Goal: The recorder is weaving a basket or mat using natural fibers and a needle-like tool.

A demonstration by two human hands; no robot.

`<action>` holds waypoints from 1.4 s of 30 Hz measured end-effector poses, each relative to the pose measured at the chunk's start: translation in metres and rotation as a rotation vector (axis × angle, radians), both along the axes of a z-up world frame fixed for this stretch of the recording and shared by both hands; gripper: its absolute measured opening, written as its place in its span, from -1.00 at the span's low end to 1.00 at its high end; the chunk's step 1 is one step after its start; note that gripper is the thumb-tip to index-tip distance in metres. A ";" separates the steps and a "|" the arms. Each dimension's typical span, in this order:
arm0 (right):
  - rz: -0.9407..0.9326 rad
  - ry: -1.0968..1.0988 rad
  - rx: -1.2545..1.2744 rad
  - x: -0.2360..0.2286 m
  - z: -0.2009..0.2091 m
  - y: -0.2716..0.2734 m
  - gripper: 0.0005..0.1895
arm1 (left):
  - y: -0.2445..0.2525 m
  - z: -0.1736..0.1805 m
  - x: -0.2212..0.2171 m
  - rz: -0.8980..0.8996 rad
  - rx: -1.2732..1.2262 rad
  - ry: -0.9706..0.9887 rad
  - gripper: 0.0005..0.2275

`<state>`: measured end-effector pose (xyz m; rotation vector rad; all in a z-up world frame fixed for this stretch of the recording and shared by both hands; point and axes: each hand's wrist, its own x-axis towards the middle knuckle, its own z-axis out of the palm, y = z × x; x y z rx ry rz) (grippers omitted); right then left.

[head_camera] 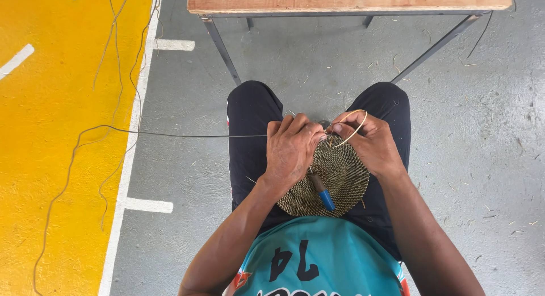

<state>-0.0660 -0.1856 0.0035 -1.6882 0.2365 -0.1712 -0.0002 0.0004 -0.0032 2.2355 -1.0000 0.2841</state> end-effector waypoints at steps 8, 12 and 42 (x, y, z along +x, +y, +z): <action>0.019 0.009 0.064 -0.001 -0.002 -0.003 -0.93 | 0.002 0.003 -0.001 -0.005 -0.011 0.005 -0.83; 0.024 0.131 0.037 0.001 0.009 -0.003 -0.87 | 0.002 0.004 -0.001 -0.001 -0.012 -0.002 -0.82; -0.175 -0.390 -0.986 -0.048 0.009 0.050 -0.75 | 0.001 0.018 0.005 0.041 -0.026 0.075 -0.84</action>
